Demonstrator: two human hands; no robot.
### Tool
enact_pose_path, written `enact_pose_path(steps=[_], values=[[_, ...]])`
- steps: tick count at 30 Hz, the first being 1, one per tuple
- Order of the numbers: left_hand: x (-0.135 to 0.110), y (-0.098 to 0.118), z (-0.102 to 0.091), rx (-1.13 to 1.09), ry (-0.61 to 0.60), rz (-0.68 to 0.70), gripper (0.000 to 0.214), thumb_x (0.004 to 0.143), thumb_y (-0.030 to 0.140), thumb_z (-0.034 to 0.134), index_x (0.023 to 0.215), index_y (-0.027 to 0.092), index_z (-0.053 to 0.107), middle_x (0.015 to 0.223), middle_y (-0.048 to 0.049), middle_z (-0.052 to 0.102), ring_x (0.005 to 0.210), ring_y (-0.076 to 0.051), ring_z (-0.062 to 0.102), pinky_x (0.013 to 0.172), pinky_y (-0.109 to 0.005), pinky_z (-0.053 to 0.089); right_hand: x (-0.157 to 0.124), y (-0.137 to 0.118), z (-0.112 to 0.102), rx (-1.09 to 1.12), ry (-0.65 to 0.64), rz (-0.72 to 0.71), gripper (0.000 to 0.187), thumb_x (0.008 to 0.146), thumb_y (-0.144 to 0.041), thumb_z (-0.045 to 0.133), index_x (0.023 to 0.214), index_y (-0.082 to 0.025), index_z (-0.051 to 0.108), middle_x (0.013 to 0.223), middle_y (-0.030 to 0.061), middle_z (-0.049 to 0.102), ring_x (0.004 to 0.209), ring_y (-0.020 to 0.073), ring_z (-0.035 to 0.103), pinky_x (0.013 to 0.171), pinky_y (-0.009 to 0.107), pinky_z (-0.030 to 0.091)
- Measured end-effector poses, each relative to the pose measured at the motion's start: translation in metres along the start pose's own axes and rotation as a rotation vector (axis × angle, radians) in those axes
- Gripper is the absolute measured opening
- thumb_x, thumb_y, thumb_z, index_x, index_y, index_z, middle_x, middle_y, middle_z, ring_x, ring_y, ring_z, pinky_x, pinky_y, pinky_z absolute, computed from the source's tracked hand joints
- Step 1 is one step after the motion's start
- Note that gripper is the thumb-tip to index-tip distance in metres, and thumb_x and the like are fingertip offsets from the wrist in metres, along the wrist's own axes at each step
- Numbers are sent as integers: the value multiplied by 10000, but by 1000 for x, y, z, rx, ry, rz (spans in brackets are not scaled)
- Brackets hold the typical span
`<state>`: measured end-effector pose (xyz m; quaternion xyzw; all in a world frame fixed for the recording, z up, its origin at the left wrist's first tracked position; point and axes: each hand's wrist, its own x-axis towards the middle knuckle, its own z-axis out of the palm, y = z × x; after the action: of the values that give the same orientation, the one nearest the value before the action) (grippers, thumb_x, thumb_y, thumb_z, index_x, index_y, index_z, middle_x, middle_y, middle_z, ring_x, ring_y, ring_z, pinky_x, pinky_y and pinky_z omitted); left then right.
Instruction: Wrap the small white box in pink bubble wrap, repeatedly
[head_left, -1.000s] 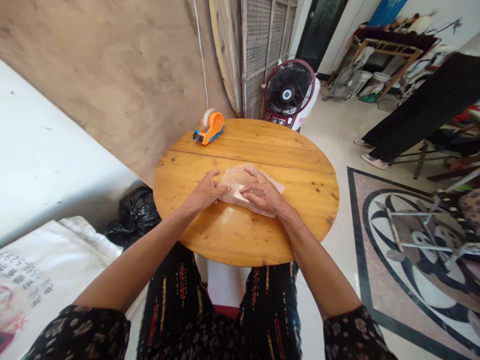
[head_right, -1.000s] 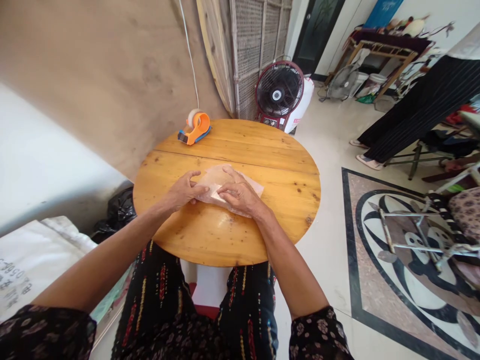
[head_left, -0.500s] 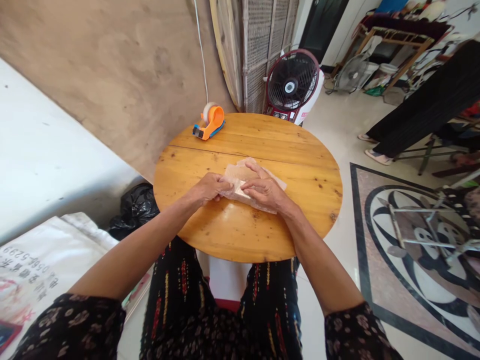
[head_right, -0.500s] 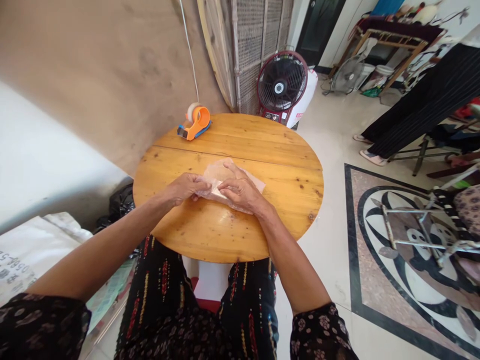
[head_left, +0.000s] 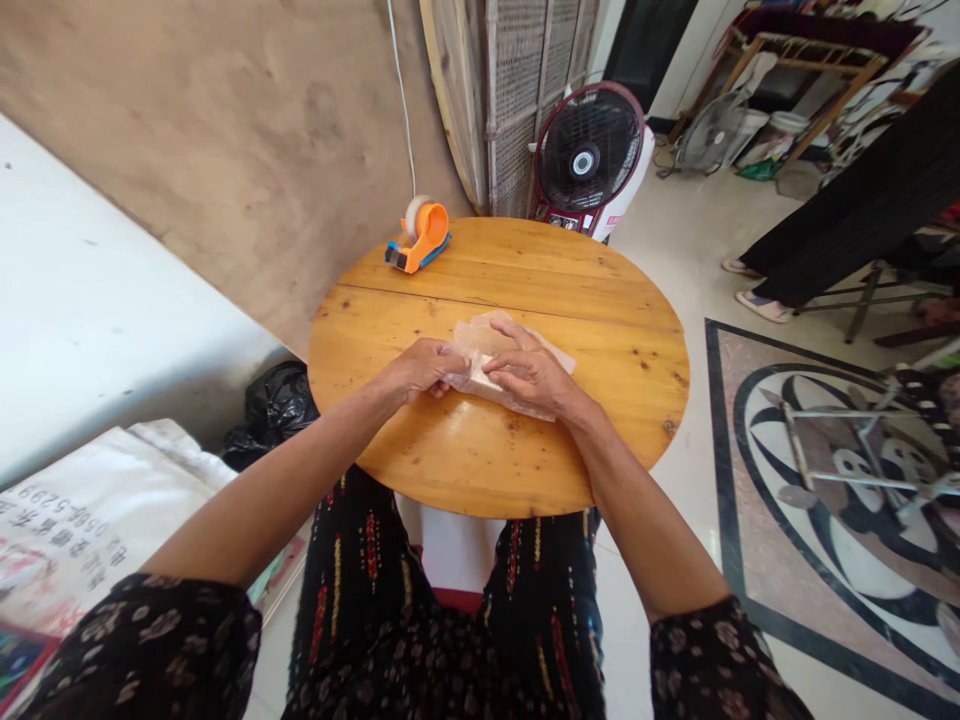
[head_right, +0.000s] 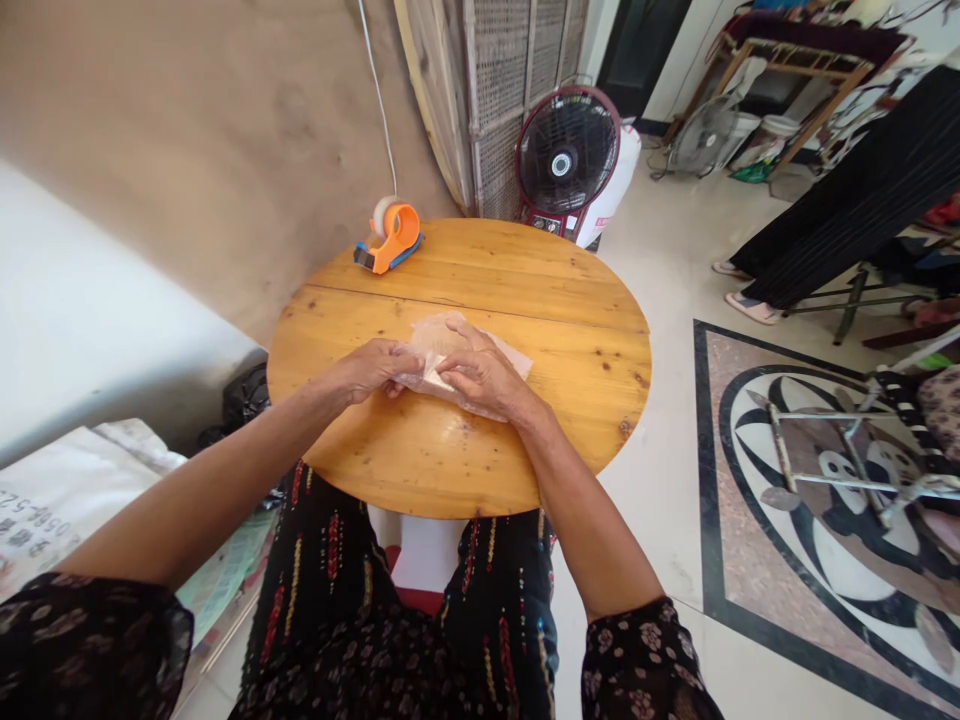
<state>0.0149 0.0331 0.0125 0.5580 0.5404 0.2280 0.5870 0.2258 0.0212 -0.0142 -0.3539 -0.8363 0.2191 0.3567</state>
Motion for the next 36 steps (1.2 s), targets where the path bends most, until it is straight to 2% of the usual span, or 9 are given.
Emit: enact_pose_path(steps=[7,11,13,21,26,28,32,36], values=[[2,-1,4,-40,20,-4,241,780,174,548,542,163,511,410,37,467,330,-77,399,358,-208,298,-1,-1,-1,-10,-8,6,145,836,-265,614,883,-208,739,1454,107,442,1345,257,413,1092,443,333],[4,-4,7,-121,-1,-5,311,825,357,580,587,161,541,439,28,490,342,-81,418,359,-210,304,-2,2,1,-23,-3,0,144,842,-279,613,895,-222,734,1458,87,441,1354,246,399,1104,452,316],[4,-4,8,-121,-18,17,312,818,377,599,603,159,542,457,33,489,351,-72,410,363,-202,306,-2,3,2,-12,-2,2,148,846,-295,613,890,-225,735,1459,83,439,1346,243,410,1099,445,324],[3,4,16,14,64,93,205,773,246,571,598,154,520,476,50,460,399,-61,390,402,-186,270,0,2,0,-7,-10,4,125,830,-261,623,882,-237,734,1458,74,448,1344,244,415,1100,451,325],[1,6,20,231,200,272,181,717,214,558,566,150,483,516,58,425,471,-56,368,457,-187,248,-1,2,0,-2,-6,10,129,838,-258,617,883,-243,737,1467,62,439,1353,235,405,1102,445,328],[0,5,21,281,236,301,168,721,222,550,580,148,495,531,54,434,494,-61,379,472,-187,263,-1,2,0,0,-12,10,128,838,-261,620,885,-240,738,1466,66,440,1355,238,402,1102,446,327],[-2,2,23,269,255,297,133,718,238,566,628,144,541,563,40,493,513,-69,431,478,-180,300,-2,3,0,-8,-18,2,136,845,-275,618,899,-242,738,1457,64,448,1358,233,396,1106,444,323],[-3,4,21,92,145,184,114,722,242,560,665,143,568,532,32,511,433,-73,443,419,-185,310,-2,4,1,-3,-9,-1,143,849,-275,615,911,-239,739,1457,73,443,1343,236,413,1093,443,335]])
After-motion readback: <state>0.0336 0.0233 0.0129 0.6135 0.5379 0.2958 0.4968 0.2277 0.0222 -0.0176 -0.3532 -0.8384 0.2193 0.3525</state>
